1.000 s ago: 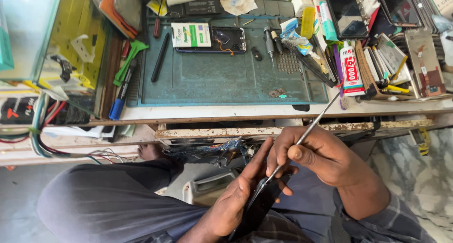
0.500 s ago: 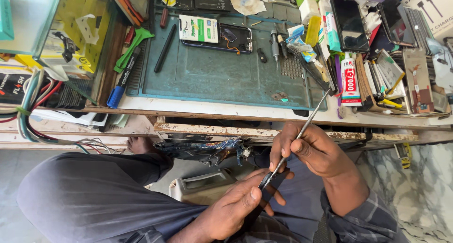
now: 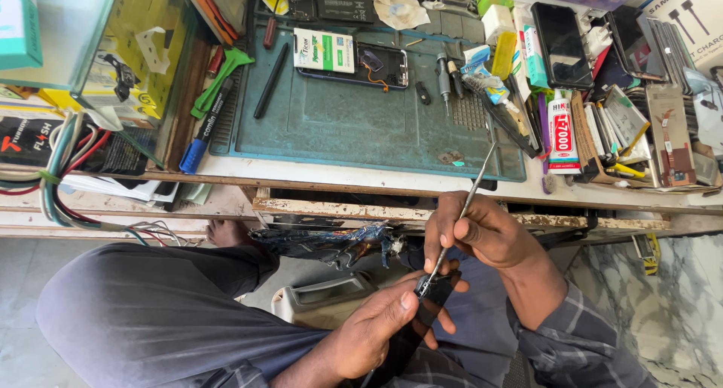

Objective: The person disassembles a smartphone using a metal prying tool to remove the back cover and extract the battery. They then use a second smartphone to take a photo of the battery's label before placing the battery and the second phone on the workbench.

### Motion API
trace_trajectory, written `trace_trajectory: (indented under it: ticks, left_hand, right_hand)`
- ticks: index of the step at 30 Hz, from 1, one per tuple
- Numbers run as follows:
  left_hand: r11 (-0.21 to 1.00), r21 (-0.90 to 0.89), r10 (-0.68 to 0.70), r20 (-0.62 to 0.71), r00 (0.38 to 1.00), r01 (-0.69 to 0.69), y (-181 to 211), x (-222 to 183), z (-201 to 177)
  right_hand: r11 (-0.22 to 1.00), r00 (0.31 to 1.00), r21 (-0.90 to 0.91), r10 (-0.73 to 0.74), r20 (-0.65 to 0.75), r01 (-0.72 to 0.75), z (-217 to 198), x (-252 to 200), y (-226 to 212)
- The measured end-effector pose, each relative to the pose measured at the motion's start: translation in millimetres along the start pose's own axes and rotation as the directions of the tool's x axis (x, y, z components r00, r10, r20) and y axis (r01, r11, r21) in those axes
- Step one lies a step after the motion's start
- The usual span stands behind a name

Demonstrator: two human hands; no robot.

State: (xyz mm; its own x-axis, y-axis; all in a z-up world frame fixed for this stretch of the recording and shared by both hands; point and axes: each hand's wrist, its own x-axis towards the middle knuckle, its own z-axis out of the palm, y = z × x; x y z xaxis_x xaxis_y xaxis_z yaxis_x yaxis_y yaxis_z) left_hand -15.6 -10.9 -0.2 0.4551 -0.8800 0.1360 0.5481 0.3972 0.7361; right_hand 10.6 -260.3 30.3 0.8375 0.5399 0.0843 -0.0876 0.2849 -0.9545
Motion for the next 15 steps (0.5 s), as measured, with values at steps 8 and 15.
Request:
trace_trajectory:
  ticks: [8,15]
  left_hand:
    - [0.997,-0.031,-0.069,-0.036,0.997,0.068,-2.4,-1.6,-3.7]
    - [0.998,-0.049,-0.030,-0.004,1.000,0.030,-4.5,-4.4,-6.3]
  right_hand:
    - [0.999,0.999,0.039,-0.009,0.031,0.008,-8.3,6.5,18.3]
    - [0.997,0.996,0.078,-0.005,0.085,-0.001,-13.1,9.8,25.5]
